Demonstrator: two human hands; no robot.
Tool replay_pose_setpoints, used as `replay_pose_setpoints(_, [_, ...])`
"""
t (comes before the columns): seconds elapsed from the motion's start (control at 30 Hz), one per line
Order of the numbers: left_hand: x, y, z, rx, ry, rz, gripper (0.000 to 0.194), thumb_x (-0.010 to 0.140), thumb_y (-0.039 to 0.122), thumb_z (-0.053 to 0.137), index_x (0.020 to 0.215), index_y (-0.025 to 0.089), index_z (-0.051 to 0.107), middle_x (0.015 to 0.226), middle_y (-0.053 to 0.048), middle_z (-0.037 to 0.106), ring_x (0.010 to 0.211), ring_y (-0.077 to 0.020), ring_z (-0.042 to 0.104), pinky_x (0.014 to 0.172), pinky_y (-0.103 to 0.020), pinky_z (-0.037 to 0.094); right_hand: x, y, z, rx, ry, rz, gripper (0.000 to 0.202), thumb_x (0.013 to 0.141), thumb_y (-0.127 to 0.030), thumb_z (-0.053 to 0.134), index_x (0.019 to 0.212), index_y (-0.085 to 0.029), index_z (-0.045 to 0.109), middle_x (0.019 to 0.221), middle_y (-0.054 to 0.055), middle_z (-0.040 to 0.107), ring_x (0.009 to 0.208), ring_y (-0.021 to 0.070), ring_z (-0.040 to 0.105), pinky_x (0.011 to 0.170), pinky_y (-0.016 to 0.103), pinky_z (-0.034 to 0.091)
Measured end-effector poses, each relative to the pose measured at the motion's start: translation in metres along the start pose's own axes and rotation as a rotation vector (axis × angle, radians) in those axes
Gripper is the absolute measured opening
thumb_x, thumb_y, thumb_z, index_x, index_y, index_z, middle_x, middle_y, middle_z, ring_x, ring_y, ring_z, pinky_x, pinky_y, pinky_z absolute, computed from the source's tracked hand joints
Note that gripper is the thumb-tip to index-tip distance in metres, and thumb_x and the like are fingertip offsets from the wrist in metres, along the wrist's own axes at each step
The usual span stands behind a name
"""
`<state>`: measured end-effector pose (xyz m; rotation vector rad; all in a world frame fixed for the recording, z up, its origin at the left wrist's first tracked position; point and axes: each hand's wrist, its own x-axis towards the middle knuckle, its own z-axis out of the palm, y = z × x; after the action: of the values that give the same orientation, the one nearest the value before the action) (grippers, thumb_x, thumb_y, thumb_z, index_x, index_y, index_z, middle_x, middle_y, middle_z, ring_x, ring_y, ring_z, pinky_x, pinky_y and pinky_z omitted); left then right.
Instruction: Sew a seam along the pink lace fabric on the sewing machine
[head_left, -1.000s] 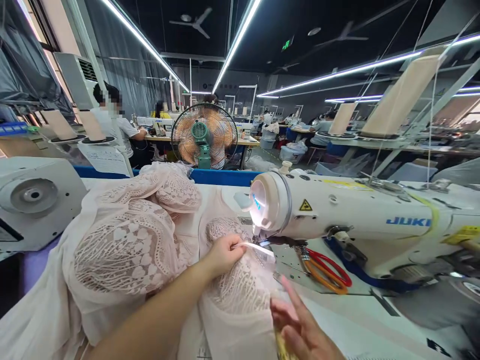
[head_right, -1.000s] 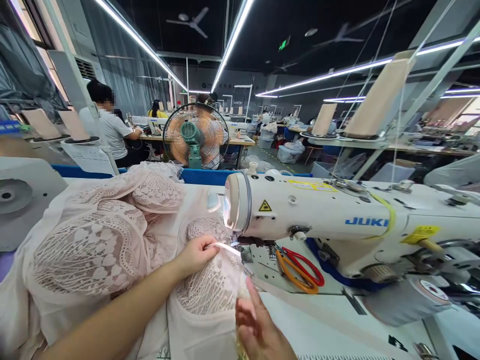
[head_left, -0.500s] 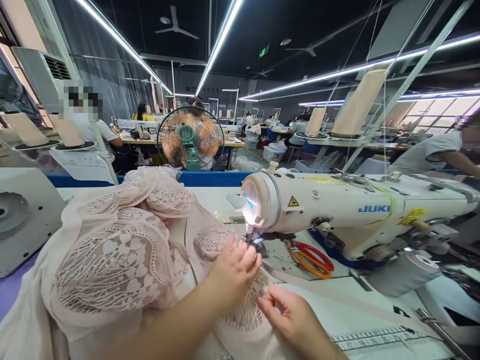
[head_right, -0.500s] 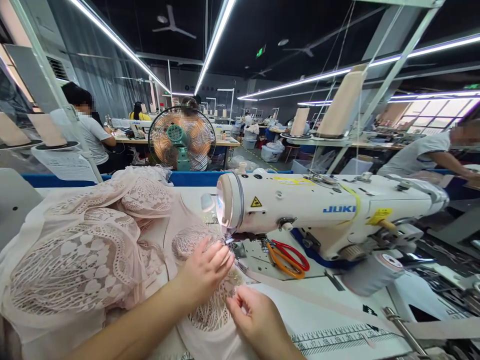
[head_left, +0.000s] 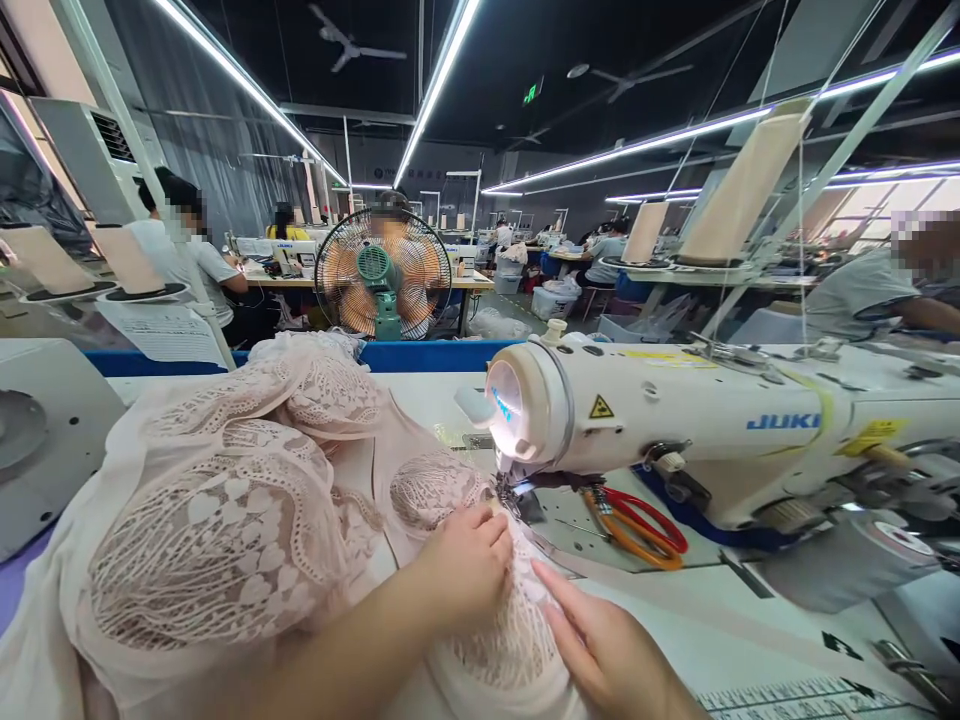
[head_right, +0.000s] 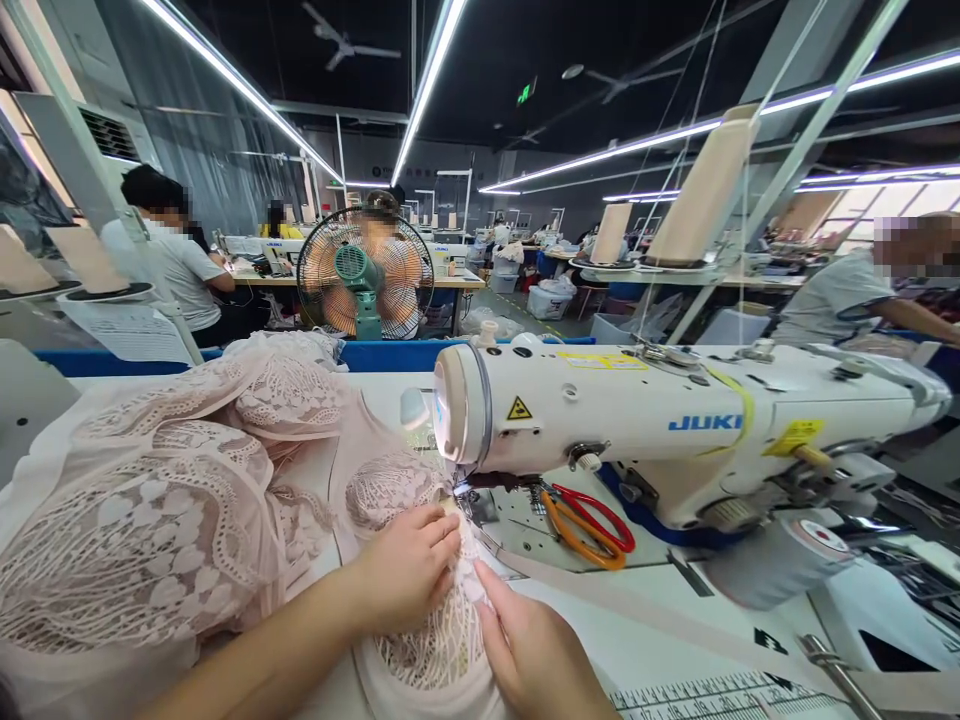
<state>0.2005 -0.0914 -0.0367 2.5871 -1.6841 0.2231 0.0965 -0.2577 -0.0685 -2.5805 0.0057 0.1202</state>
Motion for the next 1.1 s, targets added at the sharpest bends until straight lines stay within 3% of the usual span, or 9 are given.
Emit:
replay_pose_setpoints(0.2, [0.007, 0.005, -0.003, -0.033, -0.023, -0.054, 0.050, 0.090, 0.036, 0.036, 0.122, 0.001, 0.054, 0.127, -0.017, 0.053, 0.114, -0.0295, 0.048, 0.100, -0.041, 0.043, 0.007, -0.007, -0.012, -0.066, -0.037, 0.035, 0.070, 0.084, -0.038, 0.011, 0.139, -0.007, 0.042, 0.102, 0.017, 0.066, 0.093, 0.0311, 0.062, 0.087, 0.043, 0.045])
replay_pose_setpoints(0.43, [0.012, 0.009, -0.005, -0.003, -0.032, -0.091, 0.050, 0.089, 0.036, 0.039, 0.118, -0.001, 0.057, 0.121, -0.019, 0.056, 0.113, -0.0290, 0.049, 0.101, -0.038, 0.042, 0.016, -0.005, -0.013, -0.039, 0.037, -0.035, 0.060, 0.087, -0.037, 0.022, 0.133, -0.013, 0.051, 0.111, 0.012, 0.065, 0.098, 0.0267, 0.063, 0.080, 0.033, 0.049])
replay_pose_setpoints(0.53, [0.013, 0.008, -0.003, 0.023, -0.002, -0.071, 0.051, 0.090, 0.035, 0.038, 0.118, -0.002, 0.057, 0.119, -0.020, 0.058, 0.114, -0.0288, 0.048, 0.104, -0.038, 0.037, 0.019, -0.006, -0.014, -0.044, 0.045, -0.051, 0.057, 0.087, -0.035, 0.024, 0.132, -0.014, 0.052, 0.109, 0.012, 0.066, 0.097, 0.0255, 0.063, 0.078, 0.031, 0.050])
replay_pose_setpoints(0.8, [0.014, 0.010, -0.005, -0.077, -0.049, -0.152, 0.048, 0.088, 0.038, 0.039, 0.115, 0.003, 0.059, 0.109, -0.017, 0.057, 0.103, -0.0277, 0.051, 0.093, -0.039, 0.046, 0.022, -0.011, -0.016, -0.079, 0.024, -0.052, 0.053, 0.088, -0.030, 0.025, 0.129, -0.013, 0.053, 0.098, 0.012, 0.068, 0.088, 0.0249, 0.064, 0.074, 0.031, 0.049])
replay_pose_setpoints(1.1, [0.016, 0.007, -0.006, -0.067, -0.065, -0.150, 0.048, 0.089, 0.039, 0.039, 0.115, 0.004, 0.059, 0.117, -0.018, 0.055, 0.108, -0.0287, 0.050, 0.096, -0.040, 0.045, 0.024, -0.014, -0.018, -0.115, 0.020, -0.035, 0.051, 0.086, -0.027, 0.029, 0.130, -0.015, 0.052, 0.098, 0.012, 0.068, 0.090, 0.0240, 0.064, 0.075, 0.030, 0.049])
